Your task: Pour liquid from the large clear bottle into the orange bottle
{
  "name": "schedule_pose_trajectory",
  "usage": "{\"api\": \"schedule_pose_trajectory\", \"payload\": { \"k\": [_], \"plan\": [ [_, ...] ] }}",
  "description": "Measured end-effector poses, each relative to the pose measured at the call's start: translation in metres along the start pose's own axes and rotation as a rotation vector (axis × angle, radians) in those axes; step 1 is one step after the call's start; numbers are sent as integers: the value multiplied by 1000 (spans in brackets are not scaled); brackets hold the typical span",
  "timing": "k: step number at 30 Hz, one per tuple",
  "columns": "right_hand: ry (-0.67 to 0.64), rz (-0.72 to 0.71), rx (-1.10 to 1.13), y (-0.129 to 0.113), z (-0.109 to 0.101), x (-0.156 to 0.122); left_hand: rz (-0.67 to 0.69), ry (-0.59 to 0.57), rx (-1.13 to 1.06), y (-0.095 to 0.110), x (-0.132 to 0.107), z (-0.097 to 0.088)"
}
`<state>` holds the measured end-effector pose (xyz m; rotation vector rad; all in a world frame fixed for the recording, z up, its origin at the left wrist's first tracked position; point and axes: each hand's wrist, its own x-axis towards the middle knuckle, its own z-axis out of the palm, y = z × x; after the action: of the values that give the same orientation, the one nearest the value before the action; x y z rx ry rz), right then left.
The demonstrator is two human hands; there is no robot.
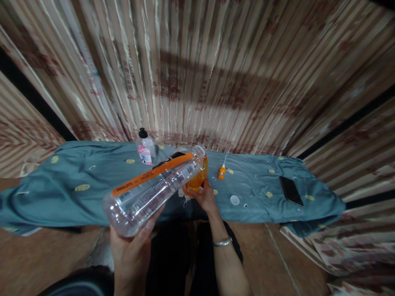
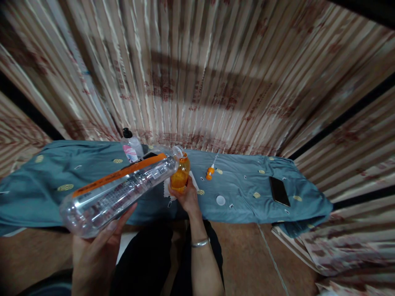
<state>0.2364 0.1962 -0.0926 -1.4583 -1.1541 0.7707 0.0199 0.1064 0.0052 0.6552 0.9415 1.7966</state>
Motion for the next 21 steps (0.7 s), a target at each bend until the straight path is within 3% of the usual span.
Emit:
{"api": "schedule_pose_trajectory", "payload": {
  "k": [11,21],
  "plan": [
    [-123,41,251,-6,1,9,0,-8,-17,-2,2,-1],
    [-53,24,145,14,8,19,-23,6,-18,-3,3,-2]
  ]
}}
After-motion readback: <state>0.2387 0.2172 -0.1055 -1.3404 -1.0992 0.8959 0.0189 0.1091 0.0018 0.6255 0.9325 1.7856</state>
